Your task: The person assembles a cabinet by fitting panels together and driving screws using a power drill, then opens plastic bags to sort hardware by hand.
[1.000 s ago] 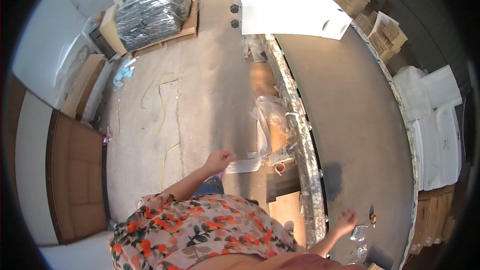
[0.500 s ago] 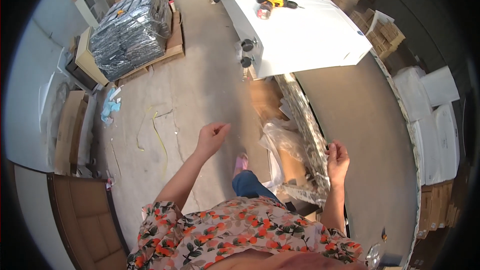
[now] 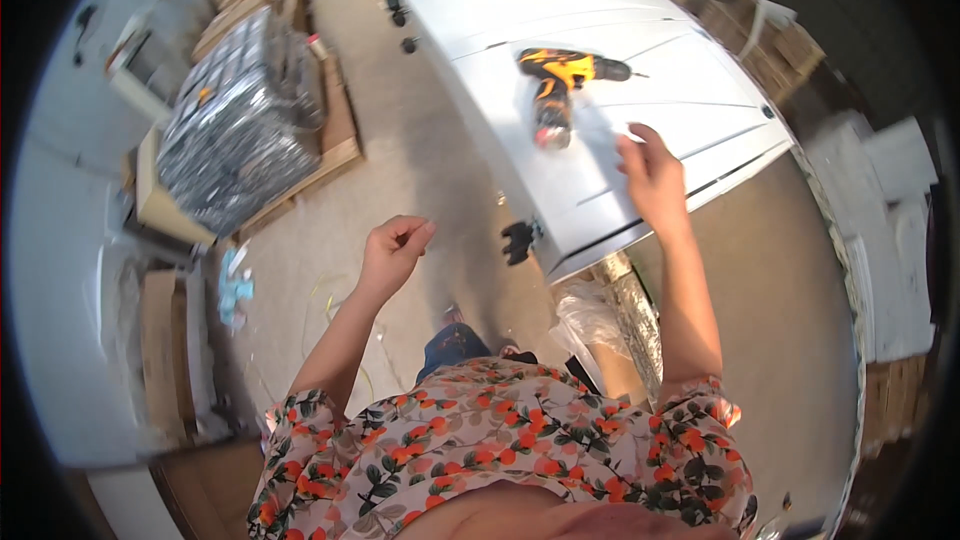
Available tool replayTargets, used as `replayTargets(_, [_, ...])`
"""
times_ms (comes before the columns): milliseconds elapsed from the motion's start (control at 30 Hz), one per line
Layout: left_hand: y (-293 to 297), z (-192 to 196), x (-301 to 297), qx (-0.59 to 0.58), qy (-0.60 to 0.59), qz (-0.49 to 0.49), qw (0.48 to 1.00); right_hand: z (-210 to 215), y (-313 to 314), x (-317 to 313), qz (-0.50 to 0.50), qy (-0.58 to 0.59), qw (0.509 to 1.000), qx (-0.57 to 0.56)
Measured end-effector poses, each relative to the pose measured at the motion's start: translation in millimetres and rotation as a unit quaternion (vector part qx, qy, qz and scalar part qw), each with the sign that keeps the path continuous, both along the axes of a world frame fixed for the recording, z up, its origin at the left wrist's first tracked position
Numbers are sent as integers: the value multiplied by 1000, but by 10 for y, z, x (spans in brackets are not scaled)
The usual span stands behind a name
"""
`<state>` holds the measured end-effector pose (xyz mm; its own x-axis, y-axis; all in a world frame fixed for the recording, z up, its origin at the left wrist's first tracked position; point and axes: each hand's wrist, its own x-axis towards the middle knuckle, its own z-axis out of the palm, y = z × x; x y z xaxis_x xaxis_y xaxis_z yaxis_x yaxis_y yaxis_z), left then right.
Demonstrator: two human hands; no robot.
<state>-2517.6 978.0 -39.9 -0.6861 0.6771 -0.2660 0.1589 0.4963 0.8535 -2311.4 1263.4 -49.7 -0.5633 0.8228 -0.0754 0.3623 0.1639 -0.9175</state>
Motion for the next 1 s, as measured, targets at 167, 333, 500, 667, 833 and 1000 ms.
replayTargets(167, [799, -166, -627, 31, 27, -111, 993, 185, 277, -1046, 82, -207, 971, 90])
replayTargets(333, [1711, -207, -1027, 127, -30, -203, 970, 193, 479, -1499, 76, -331, 940, -17])
replayTargets(500, [1823, -318, -1009, 231, 77, -349, 905, 224, 417, -1610, -39, -311, 945, -98])
replayTargets(667, [1722, -176, -717, 361, 124, -479, 790, 402, 343, -1782, -40, -407, 912, -30])
replayTargets(833, [1679, -110, -388, 394, 100, -534, 741, 562, 347, -1669, -49, -373, 923, -81])
replayTargets(1000, [1712, -33, -122, 359, 133, -540, 750, 735, 359, -932, -155, -73, 979, -113])
